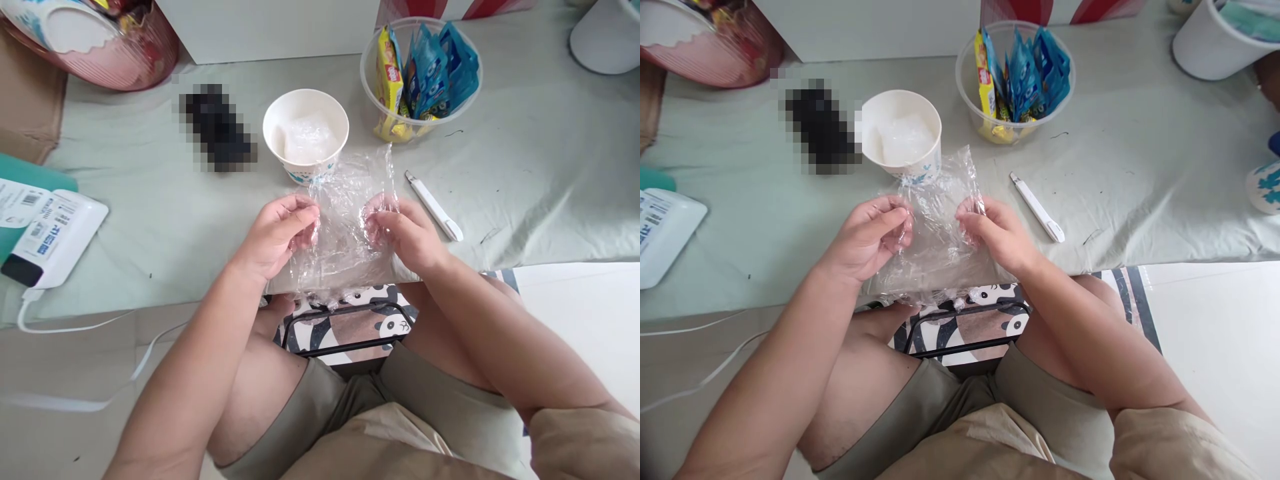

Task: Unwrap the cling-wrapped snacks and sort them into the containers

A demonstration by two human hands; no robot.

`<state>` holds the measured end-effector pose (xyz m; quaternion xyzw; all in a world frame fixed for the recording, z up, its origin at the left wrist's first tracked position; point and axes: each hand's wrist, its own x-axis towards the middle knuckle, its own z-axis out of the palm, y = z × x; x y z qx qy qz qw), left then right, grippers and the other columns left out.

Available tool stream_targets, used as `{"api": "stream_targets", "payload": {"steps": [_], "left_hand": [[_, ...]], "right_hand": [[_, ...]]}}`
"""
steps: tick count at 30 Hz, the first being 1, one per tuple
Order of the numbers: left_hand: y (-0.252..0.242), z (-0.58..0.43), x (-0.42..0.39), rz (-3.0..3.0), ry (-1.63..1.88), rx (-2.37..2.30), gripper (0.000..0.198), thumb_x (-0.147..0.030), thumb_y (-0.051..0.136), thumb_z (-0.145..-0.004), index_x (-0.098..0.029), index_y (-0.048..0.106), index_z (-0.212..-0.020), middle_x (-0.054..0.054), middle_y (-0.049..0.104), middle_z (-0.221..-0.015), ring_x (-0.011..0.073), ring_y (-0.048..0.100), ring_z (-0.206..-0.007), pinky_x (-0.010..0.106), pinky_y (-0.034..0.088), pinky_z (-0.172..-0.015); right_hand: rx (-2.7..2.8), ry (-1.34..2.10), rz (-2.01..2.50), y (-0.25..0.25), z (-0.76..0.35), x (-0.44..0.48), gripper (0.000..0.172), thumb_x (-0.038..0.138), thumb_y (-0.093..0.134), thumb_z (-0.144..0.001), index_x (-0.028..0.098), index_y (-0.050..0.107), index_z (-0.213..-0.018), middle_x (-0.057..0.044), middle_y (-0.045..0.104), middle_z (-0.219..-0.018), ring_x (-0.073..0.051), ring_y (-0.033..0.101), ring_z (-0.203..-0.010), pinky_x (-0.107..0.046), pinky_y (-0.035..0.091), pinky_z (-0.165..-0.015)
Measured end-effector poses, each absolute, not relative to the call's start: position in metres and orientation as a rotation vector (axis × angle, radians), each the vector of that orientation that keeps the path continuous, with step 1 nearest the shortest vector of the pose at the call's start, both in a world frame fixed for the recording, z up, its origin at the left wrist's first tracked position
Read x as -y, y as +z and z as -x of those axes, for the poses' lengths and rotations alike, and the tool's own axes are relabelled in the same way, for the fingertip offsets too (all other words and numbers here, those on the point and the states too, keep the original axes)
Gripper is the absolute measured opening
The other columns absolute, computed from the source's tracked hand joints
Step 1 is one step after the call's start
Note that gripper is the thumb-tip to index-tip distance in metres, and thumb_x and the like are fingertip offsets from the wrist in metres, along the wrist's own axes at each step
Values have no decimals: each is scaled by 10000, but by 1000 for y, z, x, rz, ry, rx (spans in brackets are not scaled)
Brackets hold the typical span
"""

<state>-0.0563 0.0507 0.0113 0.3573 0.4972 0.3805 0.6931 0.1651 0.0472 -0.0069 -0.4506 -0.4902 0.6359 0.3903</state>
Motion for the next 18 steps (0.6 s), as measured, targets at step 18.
{"api": "stream_targets", "payload": {"steps": [18], "left_hand": [[14, 58, -46, -940, 828, -971, 256, -363, 765, -746, -208, 624, -894, 57, 749, -977, 194, 755, -804, 193, 369, -473]], "right_hand": [[1420, 1469, 1157, -9, -160, -45, 201, 357, 630, -944, 226, 513, -1042, 97, 553, -548, -77, 507, -450, -226, 408, -462]]}}
